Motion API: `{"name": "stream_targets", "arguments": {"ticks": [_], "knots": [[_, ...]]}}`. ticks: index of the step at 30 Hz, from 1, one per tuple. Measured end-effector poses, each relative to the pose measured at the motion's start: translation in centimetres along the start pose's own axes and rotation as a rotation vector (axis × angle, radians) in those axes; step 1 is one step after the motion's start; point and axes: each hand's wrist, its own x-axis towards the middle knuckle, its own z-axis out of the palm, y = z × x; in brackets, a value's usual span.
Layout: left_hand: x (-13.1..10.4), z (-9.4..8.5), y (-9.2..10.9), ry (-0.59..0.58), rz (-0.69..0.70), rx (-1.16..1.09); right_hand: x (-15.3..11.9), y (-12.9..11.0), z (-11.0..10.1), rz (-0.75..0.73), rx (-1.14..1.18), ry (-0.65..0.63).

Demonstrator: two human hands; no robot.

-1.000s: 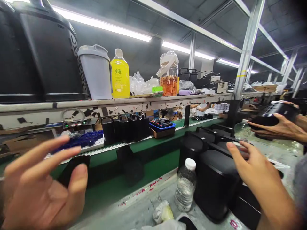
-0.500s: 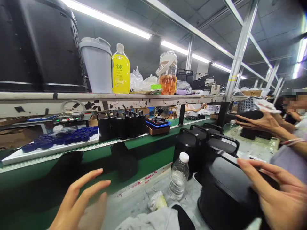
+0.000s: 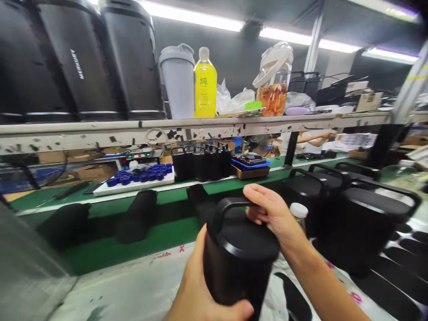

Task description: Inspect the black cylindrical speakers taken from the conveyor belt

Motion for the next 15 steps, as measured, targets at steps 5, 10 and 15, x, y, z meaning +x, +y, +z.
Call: {"name": "stream_targets", "arguments": {"ticks": [5, 10, 15], "knots": [[-1.5, -1.9, -3.2, 0.497, -0.098, 0.316, 0.8, 2.3, 2.5, -0.164, -0.414, -0.105], [-3.1, -1.9, -5.5, 0.670, -0.187, 0.320, -5.1, 5.4, -2.2, -0.177, -0.879, -0.025], [-4.7, -2.5, -5.3, 0.659, -0.280, 0.306, -12.9, 12.9, -12.6, 0.048, -1.189, 0.107]]}}
